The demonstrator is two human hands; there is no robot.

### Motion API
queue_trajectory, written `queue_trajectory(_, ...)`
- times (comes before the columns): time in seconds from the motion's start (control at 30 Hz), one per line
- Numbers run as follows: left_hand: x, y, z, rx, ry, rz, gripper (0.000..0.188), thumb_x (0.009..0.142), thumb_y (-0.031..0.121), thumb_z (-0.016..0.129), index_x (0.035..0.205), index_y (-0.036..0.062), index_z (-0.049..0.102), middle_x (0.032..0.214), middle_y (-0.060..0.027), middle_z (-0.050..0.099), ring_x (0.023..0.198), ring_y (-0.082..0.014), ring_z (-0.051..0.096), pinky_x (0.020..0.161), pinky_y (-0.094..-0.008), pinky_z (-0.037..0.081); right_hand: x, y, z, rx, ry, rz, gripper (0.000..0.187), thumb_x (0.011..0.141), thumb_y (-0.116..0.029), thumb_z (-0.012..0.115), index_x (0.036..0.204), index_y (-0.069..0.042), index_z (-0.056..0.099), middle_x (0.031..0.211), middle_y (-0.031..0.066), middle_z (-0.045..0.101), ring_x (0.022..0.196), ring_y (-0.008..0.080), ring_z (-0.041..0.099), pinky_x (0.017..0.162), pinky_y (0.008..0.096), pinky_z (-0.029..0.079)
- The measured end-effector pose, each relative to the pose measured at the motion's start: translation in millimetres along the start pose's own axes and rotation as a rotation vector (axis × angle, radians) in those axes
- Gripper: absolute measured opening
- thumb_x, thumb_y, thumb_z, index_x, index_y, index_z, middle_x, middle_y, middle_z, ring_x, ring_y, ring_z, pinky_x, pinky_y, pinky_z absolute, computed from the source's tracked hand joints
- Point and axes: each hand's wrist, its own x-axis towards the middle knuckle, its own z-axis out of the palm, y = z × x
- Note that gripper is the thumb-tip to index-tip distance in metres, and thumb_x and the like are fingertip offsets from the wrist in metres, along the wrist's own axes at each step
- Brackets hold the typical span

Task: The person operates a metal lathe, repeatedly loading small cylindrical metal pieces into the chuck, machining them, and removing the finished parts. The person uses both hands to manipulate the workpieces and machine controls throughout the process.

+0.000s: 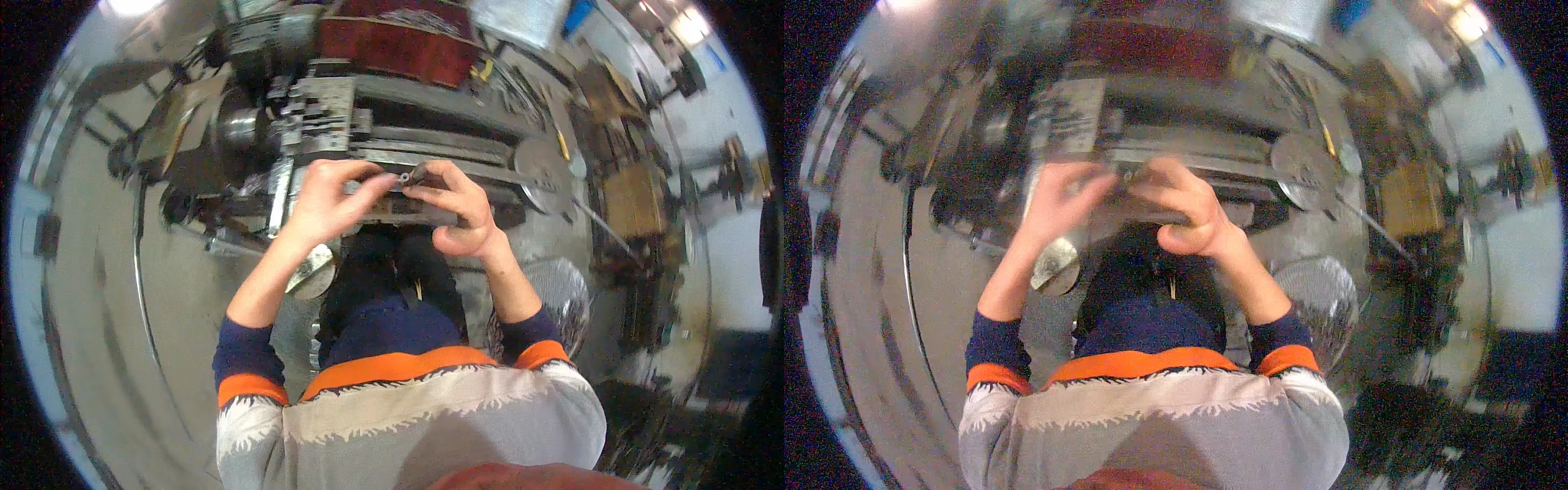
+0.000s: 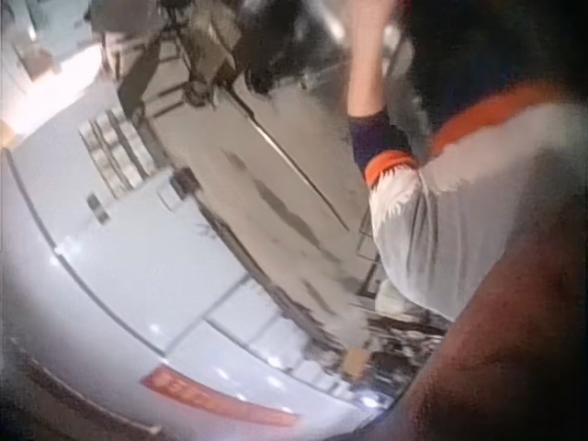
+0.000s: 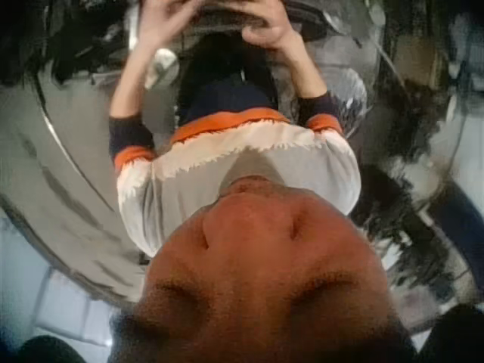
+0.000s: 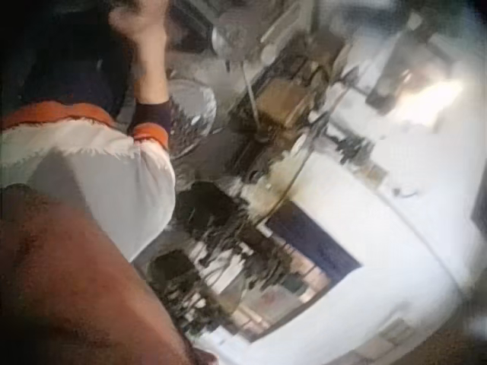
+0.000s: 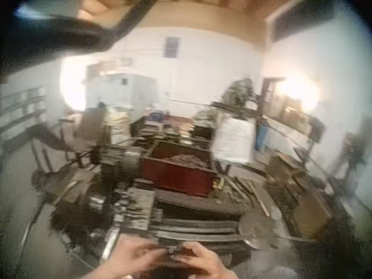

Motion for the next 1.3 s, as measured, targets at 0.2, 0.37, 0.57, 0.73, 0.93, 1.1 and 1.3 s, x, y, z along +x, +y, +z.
queue_trajectory(0.2,-15,-14,-14,-0.031,0.014,-0.114,0.029,0.079,0.029,0.064,0.073,0.0007,0.066,0.057,-0.0164,0.057,0.049,-0.0232,0.058,0.048,-0.0325,0.043,40,4,24,0.012,-0.14,-0.15,0.048,0.049,-0.008,0.056,0.096,0.003,0.06,0.104,0.0217,0.05,0.089,0.0349,0.056,0.078,0.0347,0.046)
queue_trajectory(0.37,-29,-31,-27,-0.099,0.091,-0.218,0.027,0.082,0.026,0.059,0.081,-0.0004,0.065,0.063,-0.0139,0.06,0.055,-0.0153,0.057,0.053,-0.0311,0.043,68,8,42,-0.005,-0.217,-0.132,0.046,0.05,-0.007,0.057,0.095,-0.001,0.063,0.104,0.0185,0.054,0.088,0.0335,0.056,0.078,0.0358,0.046)
queue_trajectory(0.57,-37,-31,-39,-0.054,0.173,-0.194,0.027,0.083,0.025,0.06,0.073,0.0009,0.065,0.055,-0.0116,0.056,0.049,-0.0123,0.052,0.047,-0.0296,0.039,89,2,53,0.016,-0.268,-0.128,0.038,0.05,-0.004,0.055,0.086,-0.001,0.064,0.095,0.0142,0.06,0.082,0.0321,0.057,0.072,0.0361,0.047)
queue_trajectory(0.73,-30,-8,-51,0.079,0.114,-0.178,0.019,0.08,0.019,0.061,0.081,-0.0003,0.063,0.068,-0.0144,0.06,0.057,-0.022,0.059,0.054,-0.0304,0.044,87,5,49,-0.003,-0.226,-0.101,0.032,0.05,-0.006,0.056,0.081,-0.001,0.064,0.086,0.0142,0.061,0.077,0.032,0.056,0.065,0.0356,0.046)
queue_trajectory(0.93,-3,107,-71,-0.689,-0.138,-0.313,0.026,0.076,0.008,0.056,0.097,-0.0066,0.059,0.09,-0.0133,0.064,0.084,-0.02,0.061,0.078,-0.0296,0.046,50,-3,11,-0.025,-0.184,0.158,0.025,0.06,-0.015,0.067,0.08,-0.001,0.064,0.085,0.0147,0.061,0.075,0.0305,0.056,0.065,0.0355,0.045)
queue_trajectory(1.1,-29,162,-45,-1.064,-0.644,-0.204,0.027,0.076,0.009,0.055,0.098,-0.0066,0.058,0.089,-0.0137,0.064,0.083,-0.0205,0.061,0.077,-0.0299,0.046,30,-13,8,0.048,-0.202,0.244,0.031,0.052,-0.005,0.052,0.079,-0.002,0.067,0.088,0.0155,0.063,0.08,0.0306,0.059,0.073,0.0341,0.047)
queue_trajectory(1.3,-63,163,13,-1.056,-0.94,0.023,0.028,0.077,0.01,0.053,0.099,-0.0065,0.057,0.088,-0.0143,0.064,0.082,-0.021,0.061,0.076,-0.0304,0.047,6,-10,8,0.129,-0.175,0.3,0.033,0.051,-0.005,0.052,0.08,-0.002,0.067,0.087,0.0162,0.063,0.079,0.0285,0.06,0.072,0.0322,0.048)
